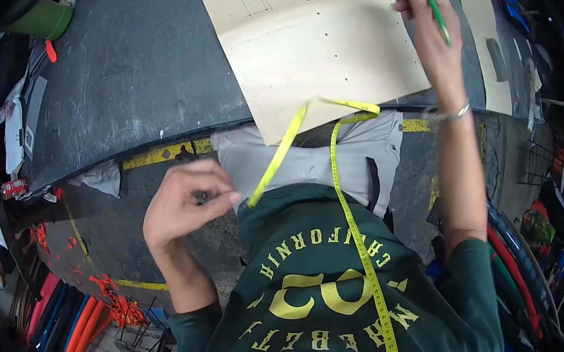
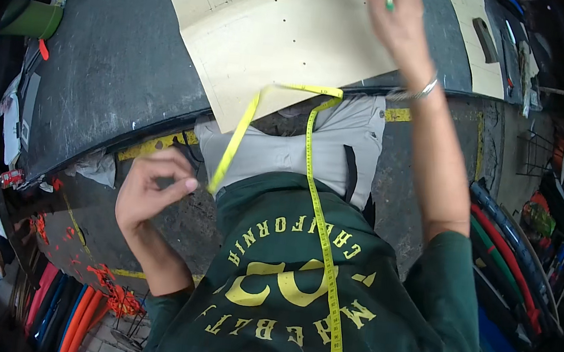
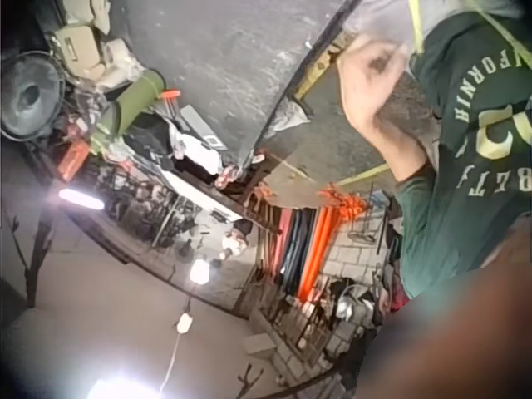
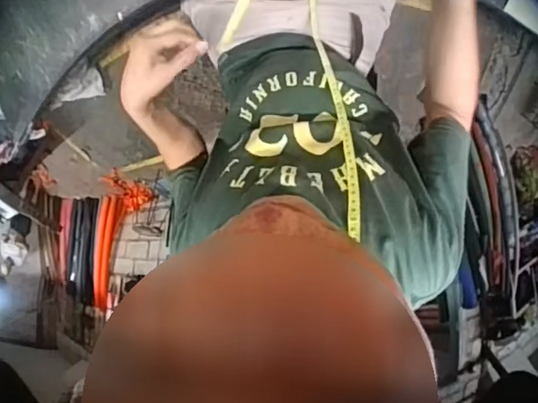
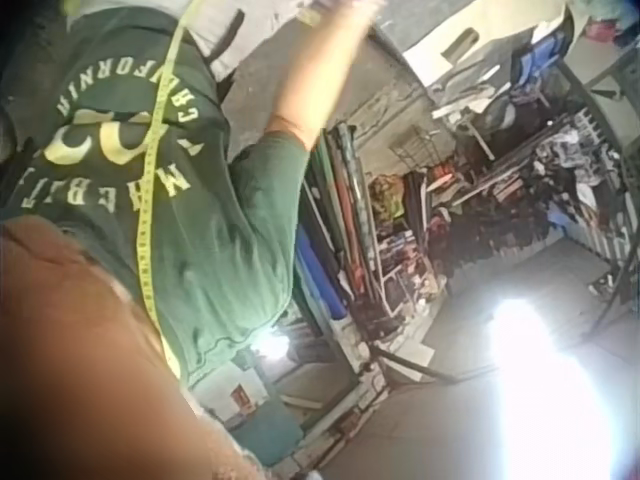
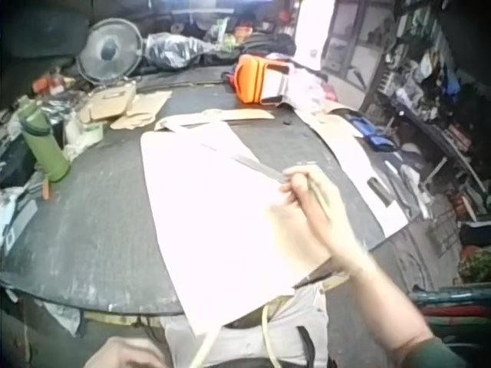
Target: Marking and measuring a cardboard pattern on a workbench using a metal ruler, measuring tape, and pencil.
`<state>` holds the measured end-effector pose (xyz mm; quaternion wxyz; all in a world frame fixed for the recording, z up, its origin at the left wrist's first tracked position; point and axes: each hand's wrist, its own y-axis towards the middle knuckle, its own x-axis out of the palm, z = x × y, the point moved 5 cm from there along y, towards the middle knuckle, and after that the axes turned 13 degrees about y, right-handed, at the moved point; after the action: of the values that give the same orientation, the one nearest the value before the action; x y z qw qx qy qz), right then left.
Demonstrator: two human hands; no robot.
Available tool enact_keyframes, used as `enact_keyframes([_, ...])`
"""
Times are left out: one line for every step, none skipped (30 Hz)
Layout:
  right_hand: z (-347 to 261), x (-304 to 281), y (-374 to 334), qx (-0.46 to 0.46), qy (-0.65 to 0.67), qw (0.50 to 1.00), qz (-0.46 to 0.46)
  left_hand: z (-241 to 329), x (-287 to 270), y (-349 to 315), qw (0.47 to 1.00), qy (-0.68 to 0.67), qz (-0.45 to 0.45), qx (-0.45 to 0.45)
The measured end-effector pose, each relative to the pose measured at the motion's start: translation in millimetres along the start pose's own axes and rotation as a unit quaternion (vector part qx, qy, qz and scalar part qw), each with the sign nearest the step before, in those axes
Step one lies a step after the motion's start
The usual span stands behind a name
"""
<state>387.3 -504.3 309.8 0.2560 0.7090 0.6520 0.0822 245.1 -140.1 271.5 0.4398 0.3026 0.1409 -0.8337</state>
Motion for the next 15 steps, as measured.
enact_keyframes([2,-8,5,0.124,-0.011,0.992,0.014,-1,0,-14,0.998,-0.02,-0.014,-0.065])
enact_keyframes([35,-52,15,0.061,-0.194,0.979,-0.016,1,1,-16,0.992,-0.04,-0.032,-0.118])
enact_keyframes([39,-53,17,0.205,-0.186,0.961,-0.009,5,1,-18,0.991,-0.039,-0.03,-0.124])
enact_keyframes([55,-67,20,0.223,-0.253,0.941,-0.029,12,-6,-9,0.989,-0.011,0.04,-0.139])
enact_keyframes([74,-83,26,0.239,-0.319,0.916,-0.047,13,-13,0,0.982,0.018,0.111,-0.151])
enact_keyframes([77,-81,29,0.236,-0.315,0.918,-0.049,-1,-12,3,0.977,0.029,0.122,-0.172])
enact_keyframes([76,-77,34,0.223,-0.345,0.909,-0.065,-6,-11,12,0.976,0.034,0.127,-0.174])
enact_keyframes([76,-77,37,0.21,-0.377,0.899,-0.078,0,-12,25,0.97,0.14,0.163,-0.113])
enact_keyframes([78,-76,40,0.207,-0.374,0.901,-0.077,8,-10,33,0.949,0.244,0.195,-0.049])
enact_keyframes([84,-80,42,0.202,-0.396,0.892,-0.083,6,-3,40,0.948,0.247,0.196,-0.046])
enact_keyframes([86,-80,46,0.195,-0.416,0.884,-0.091,6,5,45,0.937,0.294,0.184,-0.038])
enact_keyframes([87,-82,50,0.192,-0.414,0.885,-0.09,6,9,50,0.924,0.34,0.171,-0.029])
enact_keyframes([92,-88,50,0.237,-0.388,0.887,-0.081,6,9,54,0.924,0.341,0.171,-0.031])
enact_keyframes([96,-92,49,0.282,-0.362,0.886,-0.072,5,11,60,0.932,0.329,0.148,-0.023])
enact_keyframes([101,-97,49,0.282,-0.361,0.886,-0.072,5,13,66,0.941,0.315,0.124,-0.016])
